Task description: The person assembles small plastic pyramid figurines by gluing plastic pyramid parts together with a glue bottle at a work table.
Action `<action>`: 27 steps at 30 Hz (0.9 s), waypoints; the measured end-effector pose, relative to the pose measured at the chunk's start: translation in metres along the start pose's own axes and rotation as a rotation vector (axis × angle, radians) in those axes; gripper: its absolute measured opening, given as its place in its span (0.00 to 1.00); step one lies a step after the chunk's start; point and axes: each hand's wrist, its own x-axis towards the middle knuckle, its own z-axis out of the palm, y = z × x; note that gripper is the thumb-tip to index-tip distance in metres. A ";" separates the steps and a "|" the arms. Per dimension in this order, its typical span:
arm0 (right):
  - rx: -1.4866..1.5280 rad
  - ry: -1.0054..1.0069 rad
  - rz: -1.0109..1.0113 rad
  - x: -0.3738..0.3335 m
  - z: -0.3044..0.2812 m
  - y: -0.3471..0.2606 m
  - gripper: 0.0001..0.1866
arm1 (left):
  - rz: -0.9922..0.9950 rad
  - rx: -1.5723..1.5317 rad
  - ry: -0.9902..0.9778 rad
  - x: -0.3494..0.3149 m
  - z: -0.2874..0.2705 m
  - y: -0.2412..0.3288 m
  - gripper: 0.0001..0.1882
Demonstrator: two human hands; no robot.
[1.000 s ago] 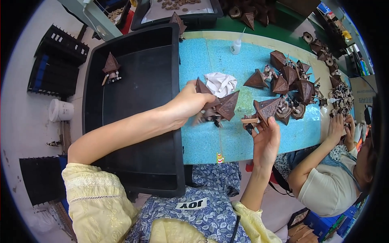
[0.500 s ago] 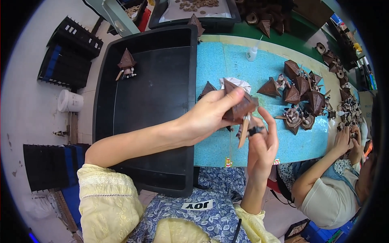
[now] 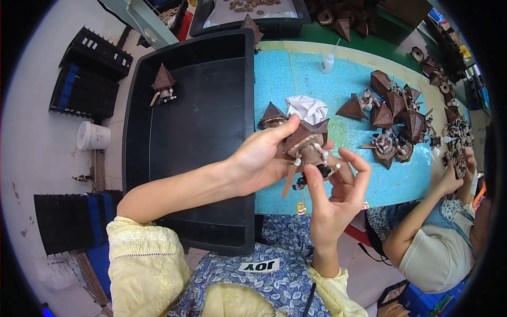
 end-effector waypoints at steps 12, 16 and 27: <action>-0.399 -0.065 -0.441 0.003 -0.008 -0.002 0.21 | 0.208 0.181 -0.134 -0.003 -0.002 0.004 0.29; -0.351 0.015 -0.529 -0.004 -0.005 0.002 0.24 | 0.212 0.241 -0.126 -0.007 -0.001 0.002 0.25; -0.291 -0.034 -0.492 -0.016 -0.006 0.001 0.27 | 0.246 0.314 0.031 -0.015 -0.001 -0.012 0.19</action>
